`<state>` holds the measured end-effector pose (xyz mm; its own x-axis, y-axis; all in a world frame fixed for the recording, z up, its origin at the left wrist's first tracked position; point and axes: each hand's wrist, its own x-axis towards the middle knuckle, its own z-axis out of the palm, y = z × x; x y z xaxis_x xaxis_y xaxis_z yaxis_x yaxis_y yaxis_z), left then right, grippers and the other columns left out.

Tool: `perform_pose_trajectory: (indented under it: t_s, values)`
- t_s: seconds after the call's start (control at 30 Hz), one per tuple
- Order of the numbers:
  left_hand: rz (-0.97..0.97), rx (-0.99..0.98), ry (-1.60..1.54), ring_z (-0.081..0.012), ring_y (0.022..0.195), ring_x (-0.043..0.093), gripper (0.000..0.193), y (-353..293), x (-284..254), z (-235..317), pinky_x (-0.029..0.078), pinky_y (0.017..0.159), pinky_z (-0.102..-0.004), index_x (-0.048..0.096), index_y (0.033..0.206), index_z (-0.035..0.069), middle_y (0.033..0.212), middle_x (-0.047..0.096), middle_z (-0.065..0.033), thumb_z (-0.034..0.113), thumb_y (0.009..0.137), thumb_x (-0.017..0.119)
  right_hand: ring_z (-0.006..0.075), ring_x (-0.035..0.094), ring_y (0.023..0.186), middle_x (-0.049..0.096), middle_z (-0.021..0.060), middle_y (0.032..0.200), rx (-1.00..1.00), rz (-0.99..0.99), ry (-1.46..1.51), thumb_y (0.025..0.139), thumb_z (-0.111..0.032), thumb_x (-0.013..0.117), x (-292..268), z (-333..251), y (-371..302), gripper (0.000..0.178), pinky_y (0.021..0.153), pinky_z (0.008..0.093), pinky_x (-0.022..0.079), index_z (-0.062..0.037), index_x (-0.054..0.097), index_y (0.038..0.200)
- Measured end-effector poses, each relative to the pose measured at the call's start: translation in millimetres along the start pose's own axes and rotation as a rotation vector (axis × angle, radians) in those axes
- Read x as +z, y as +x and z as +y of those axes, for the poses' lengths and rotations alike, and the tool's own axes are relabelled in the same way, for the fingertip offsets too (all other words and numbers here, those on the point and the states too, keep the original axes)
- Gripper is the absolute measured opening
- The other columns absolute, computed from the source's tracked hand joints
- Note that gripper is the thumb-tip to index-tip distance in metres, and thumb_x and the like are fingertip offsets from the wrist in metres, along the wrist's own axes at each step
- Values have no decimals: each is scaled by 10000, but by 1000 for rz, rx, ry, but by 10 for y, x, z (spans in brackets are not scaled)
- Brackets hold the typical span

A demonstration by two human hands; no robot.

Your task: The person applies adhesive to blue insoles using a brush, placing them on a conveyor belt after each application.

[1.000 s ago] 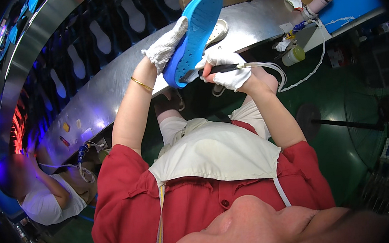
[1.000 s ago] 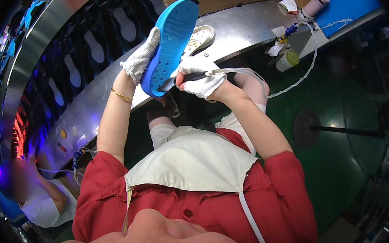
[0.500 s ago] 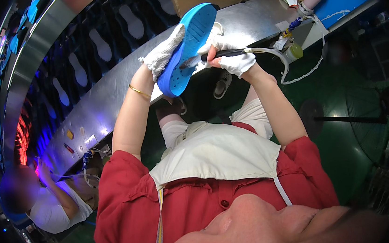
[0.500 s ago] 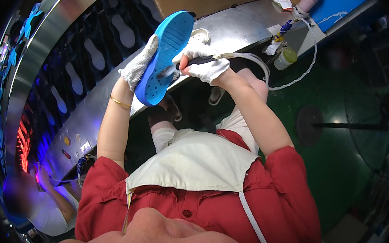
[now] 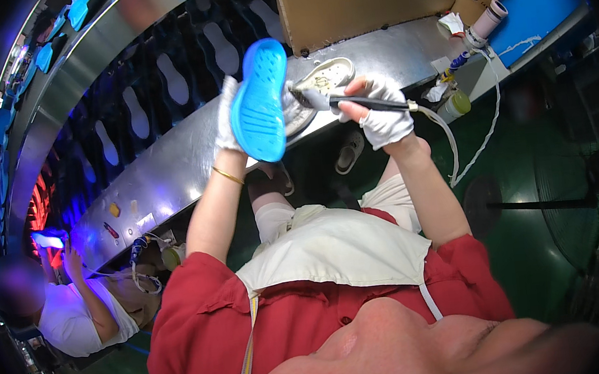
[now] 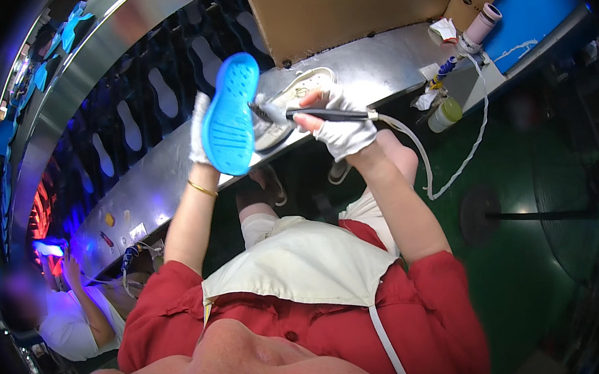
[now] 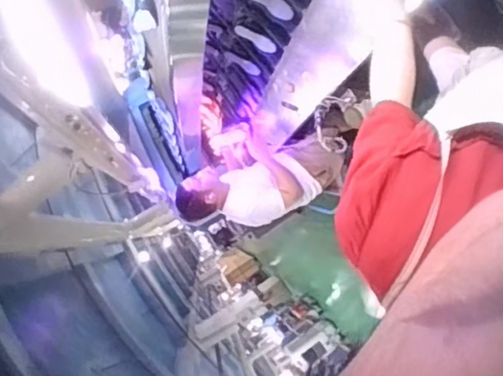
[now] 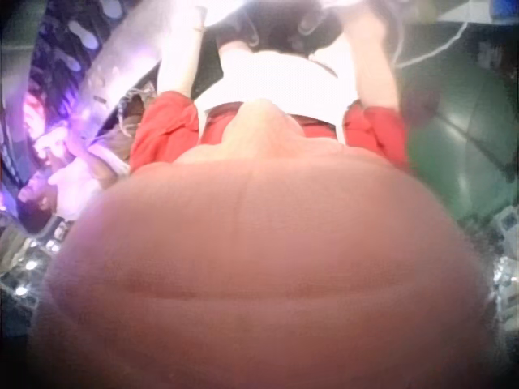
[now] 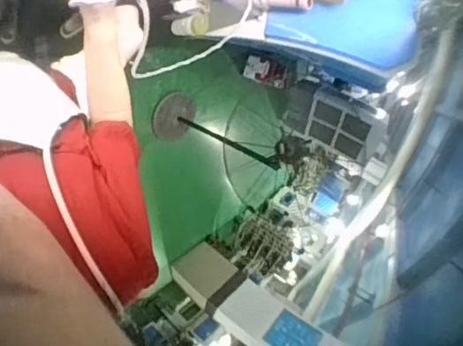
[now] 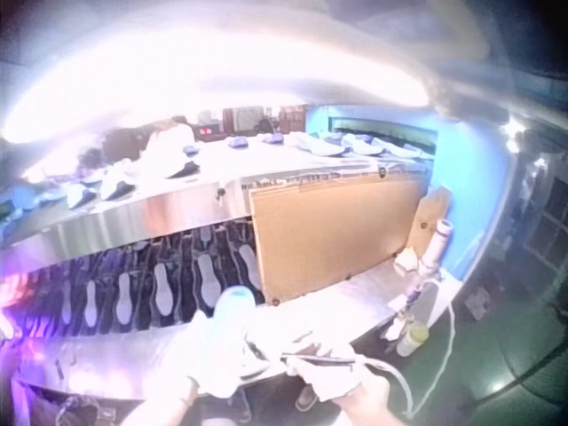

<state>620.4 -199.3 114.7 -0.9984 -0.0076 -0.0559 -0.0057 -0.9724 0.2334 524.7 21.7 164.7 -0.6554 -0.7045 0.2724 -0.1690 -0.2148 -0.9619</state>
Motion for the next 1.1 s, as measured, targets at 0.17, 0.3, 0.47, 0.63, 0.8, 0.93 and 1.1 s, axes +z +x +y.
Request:
perform_pose_trajectory:
  t_s: [0.17, 0.3, 0.47, 0.63, 0.8, 0.93, 1.1]
  values:
    - [-153, 62, -41, -382, 1105, 519, 577, -84, -255, -583, 383, 977, -549, 380, 1333, 37, 1238, 505, -209, 343, 864, 518, 102, 570, 637, 591, 43, 730, -63, 155, 53, 746, -36, 689, 30, 232, 13, 172, 596, 223, 459, -27, 551, 850]
    - [-55, 127, -64, -312, 1056, 560, 630, -119, -77, -874, 453, 943, -459, 387, 1325, 78, 1219, 521, -159, 466, 857, 553, 94, 583, 694, 618, 56, 815, -167, 57, -280, 788, 4, 651, 174, 201, 86, 192, 647, 228, 471, -16, 552, 950]
    - [-154, 97, -40, -263, 960, 586, 667, -47, -394, -892, 518, 839, -406, 402, 1292, 88, 1132, 547, -141, 563, 838, 521, 81, 570, 632, 597, 38, 724, -103, -55, 93, 764, 17, 643, 349, 63, -160, 208, 598, 216, 470, -26, 535, 936]
    - [-110, 112, -58, -269, 964, 584, 677, -102, -150, -854, 512, 843, -410, 404, 1284, 60, 1148, 537, -162, 562, 843, 513, 74, 561, 662, 598, 16, 773, -159, 34, -187, 794, 23, 635, 351, 83, -82, 160, 618, 219, 469, -31, 553, 921]
    - [-81, 302, 32, -263, 1085, 507, 685, 109, -379, -829, 417, 971, -392, 369, 1320, 65, 1209, 513, -135, 576, 871, 442, 89, 579, 650, 612, 57, 740, -151, -62, -200, 742, 3, 669, 391, 294, -241, 147, 611, 222, 466, -4, 602, 872]
    - [-45, 299, -44, -287, 1061, 525, 669, 155, -422, -747, 435, 947, -407, 382, 1310, 41, 1205, 513, -162, 553, 883, 442, 77, 578, 681, 621, 37, 772, -225, 85, -278, 767, 54, 636, 434, 304, -182, 148, 637, 201, 473, -6, 601, 898]
    - [-120, 280, -66, -289, 1039, 546, 697, -41, -415, -600, 473, 892, -426, 366, 1324, 46, 1211, 514, -150, 568, 870, 453, 93, 597, 583, 628, 59, 731, -200, -159, -286, 737, -13, 685, 604, 389, -297, 203, 567, 222, 482, -34, 601, 921]
